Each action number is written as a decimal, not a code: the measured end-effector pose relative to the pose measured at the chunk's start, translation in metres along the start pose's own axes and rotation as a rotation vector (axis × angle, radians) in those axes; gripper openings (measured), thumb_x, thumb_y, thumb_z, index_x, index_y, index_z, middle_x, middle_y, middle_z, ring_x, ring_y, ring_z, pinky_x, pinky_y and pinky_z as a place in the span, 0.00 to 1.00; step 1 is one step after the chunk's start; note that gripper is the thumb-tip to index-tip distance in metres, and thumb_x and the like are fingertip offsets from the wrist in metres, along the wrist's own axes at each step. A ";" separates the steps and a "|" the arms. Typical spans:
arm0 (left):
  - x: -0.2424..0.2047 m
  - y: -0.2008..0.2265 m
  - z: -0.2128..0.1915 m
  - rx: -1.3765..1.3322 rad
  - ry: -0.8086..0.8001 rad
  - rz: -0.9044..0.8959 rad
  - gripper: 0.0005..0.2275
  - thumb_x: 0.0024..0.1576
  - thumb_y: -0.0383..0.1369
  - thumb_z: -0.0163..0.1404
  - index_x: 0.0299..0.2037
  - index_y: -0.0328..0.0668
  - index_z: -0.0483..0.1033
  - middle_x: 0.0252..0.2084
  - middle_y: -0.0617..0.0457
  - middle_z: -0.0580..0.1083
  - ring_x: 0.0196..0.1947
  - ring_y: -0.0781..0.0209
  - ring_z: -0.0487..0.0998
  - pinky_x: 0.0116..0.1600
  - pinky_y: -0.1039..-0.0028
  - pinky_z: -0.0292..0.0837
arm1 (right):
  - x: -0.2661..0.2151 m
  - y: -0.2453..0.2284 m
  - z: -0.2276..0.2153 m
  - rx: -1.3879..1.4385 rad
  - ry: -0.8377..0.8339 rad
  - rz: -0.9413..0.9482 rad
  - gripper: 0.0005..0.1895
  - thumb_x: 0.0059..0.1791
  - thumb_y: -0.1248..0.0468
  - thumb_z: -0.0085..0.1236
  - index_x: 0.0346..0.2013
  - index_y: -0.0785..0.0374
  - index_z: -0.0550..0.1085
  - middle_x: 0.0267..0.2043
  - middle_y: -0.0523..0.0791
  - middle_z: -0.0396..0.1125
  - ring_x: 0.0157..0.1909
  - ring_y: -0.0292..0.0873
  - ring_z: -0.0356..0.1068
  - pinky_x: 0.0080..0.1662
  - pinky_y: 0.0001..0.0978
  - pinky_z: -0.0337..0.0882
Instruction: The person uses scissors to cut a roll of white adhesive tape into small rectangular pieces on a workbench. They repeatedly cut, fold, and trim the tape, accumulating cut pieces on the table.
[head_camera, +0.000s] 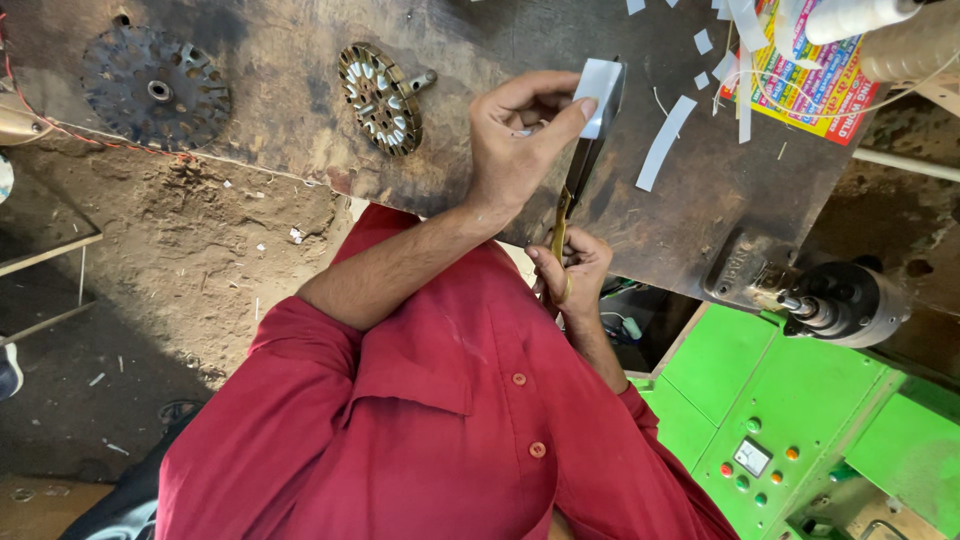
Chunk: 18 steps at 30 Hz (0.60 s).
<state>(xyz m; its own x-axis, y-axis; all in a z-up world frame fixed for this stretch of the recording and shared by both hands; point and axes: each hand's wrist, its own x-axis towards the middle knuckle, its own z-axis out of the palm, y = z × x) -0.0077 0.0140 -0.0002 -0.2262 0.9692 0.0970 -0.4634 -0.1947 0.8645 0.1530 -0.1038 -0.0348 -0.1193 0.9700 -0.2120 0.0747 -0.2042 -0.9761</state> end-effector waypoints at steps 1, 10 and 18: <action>-0.001 -0.001 0.000 -0.006 0.001 -0.011 0.09 0.59 0.23 0.60 0.48 0.31 0.80 0.40 0.48 0.81 0.37 0.67 0.84 0.43 0.79 0.83 | -0.001 0.001 0.000 -0.008 0.001 -0.005 0.09 0.48 0.71 0.66 0.29 0.69 0.72 0.20 0.42 0.67 0.17 0.32 0.65 0.20 0.23 0.62; -0.009 -0.020 -0.003 -0.029 0.013 -0.081 0.10 0.59 0.22 0.61 0.49 0.30 0.80 0.40 0.47 0.82 0.38 0.66 0.83 0.44 0.78 0.83 | -0.004 0.019 -0.007 -0.047 0.036 0.017 0.12 0.49 0.70 0.68 0.26 0.68 0.72 0.18 0.42 0.67 0.16 0.31 0.64 0.19 0.24 0.60; -0.018 -0.034 -0.031 0.123 -0.155 -0.114 0.18 0.54 0.26 0.61 0.53 0.33 0.75 0.41 0.51 0.79 0.38 0.69 0.79 0.43 0.78 0.79 | -0.007 0.027 -0.033 -0.062 0.143 0.248 0.10 0.50 0.64 0.65 0.28 0.65 0.73 0.18 0.40 0.66 0.13 0.31 0.62 0.17 0.24 0.58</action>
<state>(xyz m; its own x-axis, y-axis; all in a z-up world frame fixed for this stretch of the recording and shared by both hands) -0.0149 -0.0011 -0.0463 -0.0396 0.9973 0.0622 -0.3686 -0.0725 0.9267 0.1884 -0.1117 -0.0581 0.0506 0.9011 -0.4306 0.1452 -0.4332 -0.8895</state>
